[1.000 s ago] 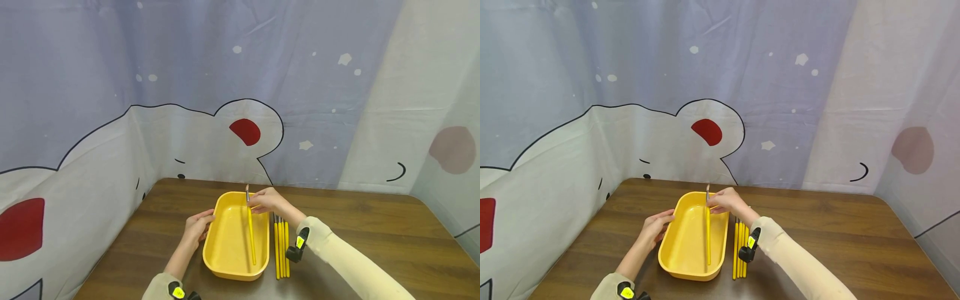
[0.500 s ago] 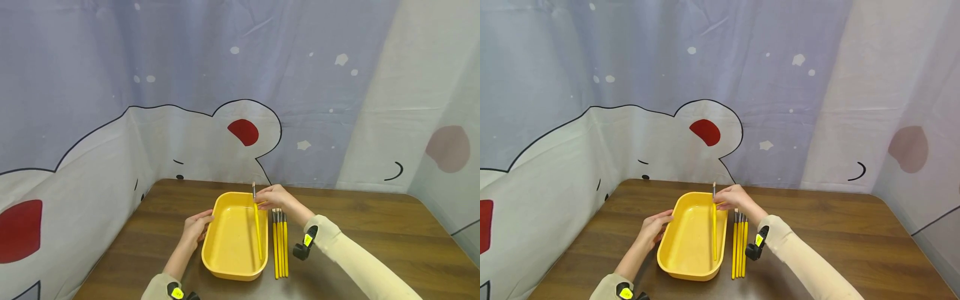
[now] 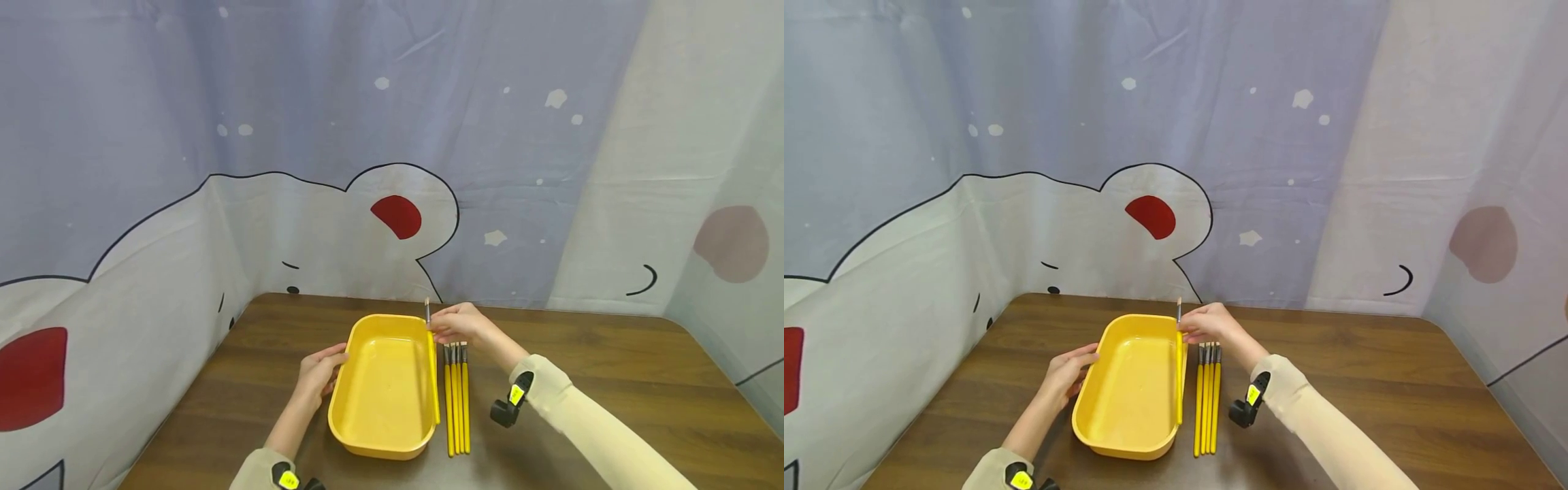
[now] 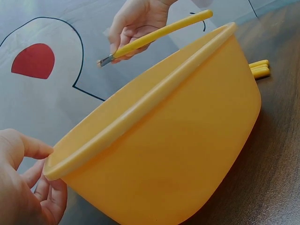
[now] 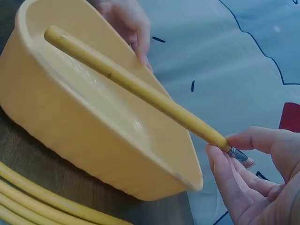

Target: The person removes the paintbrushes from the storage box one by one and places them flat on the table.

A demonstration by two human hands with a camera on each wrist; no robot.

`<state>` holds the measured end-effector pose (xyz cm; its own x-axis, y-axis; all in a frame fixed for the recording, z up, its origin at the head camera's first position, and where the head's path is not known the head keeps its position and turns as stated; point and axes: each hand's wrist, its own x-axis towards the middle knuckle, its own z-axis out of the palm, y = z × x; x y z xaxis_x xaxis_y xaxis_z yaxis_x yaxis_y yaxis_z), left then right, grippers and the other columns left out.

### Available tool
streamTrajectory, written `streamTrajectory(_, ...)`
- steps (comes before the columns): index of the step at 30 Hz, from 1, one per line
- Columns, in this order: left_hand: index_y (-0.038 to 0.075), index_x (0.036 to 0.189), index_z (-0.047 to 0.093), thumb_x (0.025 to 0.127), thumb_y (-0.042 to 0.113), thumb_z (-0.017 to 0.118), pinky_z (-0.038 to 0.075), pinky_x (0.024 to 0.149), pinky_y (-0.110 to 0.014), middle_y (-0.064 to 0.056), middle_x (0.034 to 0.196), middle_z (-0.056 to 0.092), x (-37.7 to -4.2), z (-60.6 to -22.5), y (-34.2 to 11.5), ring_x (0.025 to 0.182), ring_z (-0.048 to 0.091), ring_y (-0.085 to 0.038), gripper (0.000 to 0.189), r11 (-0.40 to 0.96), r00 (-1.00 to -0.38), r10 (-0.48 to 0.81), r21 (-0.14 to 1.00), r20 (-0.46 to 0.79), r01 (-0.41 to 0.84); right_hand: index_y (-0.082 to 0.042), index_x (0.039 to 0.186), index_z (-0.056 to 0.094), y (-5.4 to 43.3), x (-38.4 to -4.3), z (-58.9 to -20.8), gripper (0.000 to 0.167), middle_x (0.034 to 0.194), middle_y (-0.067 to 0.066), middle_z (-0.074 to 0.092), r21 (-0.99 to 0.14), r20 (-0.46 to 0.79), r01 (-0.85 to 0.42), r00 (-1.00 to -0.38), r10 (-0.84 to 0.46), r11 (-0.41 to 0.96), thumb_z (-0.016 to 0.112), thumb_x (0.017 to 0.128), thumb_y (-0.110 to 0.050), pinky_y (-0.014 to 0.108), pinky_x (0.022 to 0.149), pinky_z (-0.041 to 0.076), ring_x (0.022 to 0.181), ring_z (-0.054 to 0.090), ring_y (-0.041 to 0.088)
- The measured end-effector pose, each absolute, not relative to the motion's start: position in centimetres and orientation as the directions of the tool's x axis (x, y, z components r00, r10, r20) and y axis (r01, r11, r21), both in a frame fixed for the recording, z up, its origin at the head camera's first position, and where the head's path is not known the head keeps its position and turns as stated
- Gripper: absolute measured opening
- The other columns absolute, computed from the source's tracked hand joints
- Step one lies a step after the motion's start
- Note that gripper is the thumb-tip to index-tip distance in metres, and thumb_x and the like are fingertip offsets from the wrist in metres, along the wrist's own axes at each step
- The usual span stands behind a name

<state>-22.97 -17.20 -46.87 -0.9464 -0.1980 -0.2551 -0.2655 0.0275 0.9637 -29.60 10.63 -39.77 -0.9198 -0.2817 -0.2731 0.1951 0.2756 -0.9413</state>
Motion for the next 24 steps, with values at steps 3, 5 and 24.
streamTrajectory(3, 0.006, 0.126, 0.063, 0.088, 0.016, 0.065, 0.033, 0.041, -0.014, 0.002, 0.069, 0.066, -23.0, -46.8, -17.2, 0.047, 0.044, -0.004, 0.040, 0.028, -0.947, -0.198, 0.964, -0.253, -0.264, 0.011, 0.119, 0.057, 11.0, -29.8, -40.1, 0.041, 0.075, 0.003, 0.068, -0.939, -0.281, 0.205, -0.921, -0.271, 0.278, 0.068, 0.084, -0.007, 0.022, 0.063, 0.058, 0.060, 0.065, 0.008)
streamTrajectory(5, 0.006, 0.126, 0.063, 0.088, 0.016, 0.065, 0.033, 0.041, -0.014, 0.001, 0.071, 0.067, -23.0, -46.8, -17.2, 0.047, 0.045, -0.003, 0.039, 0.027, -0.947, -0.199, 0.965, -0.252, -0.262, 0.011, 0.120, 0.057, 11.2, -29.8, -40.2, 0.042, 0.074, 0.003, 0.069, -0.936, -0.286, 0.209, -0.921, -0.263, 0.283, 0.068, 0.084, -0.007, 0.022, 0.063, 0.058, 0.059, 0.065, 0.008)
streamTrajectory(24, 0.005, 0.126, 0.063, 0.088, 0.017, 0.065, 0.037, 0.043, -0.014, 0.004, 0.077, 0.070, -22.7, -46.7, -17.1, 0.053, 0.056, -0.003, 0.040, 0.036, -0.946, -0.201, 0.963, -0.254, -0.266, 0.016, 0.119, 0.055, 14.0, -29.0, -40.3, 0.044, 0.082, 0.003, 0.072, -0.951, -0.257, 0.187, -0.920, -0.295, 0.245, 0.068, 0.084, -0.008, 0.020, 0.064, 0.058, 0.064, 0.067, 0.008)
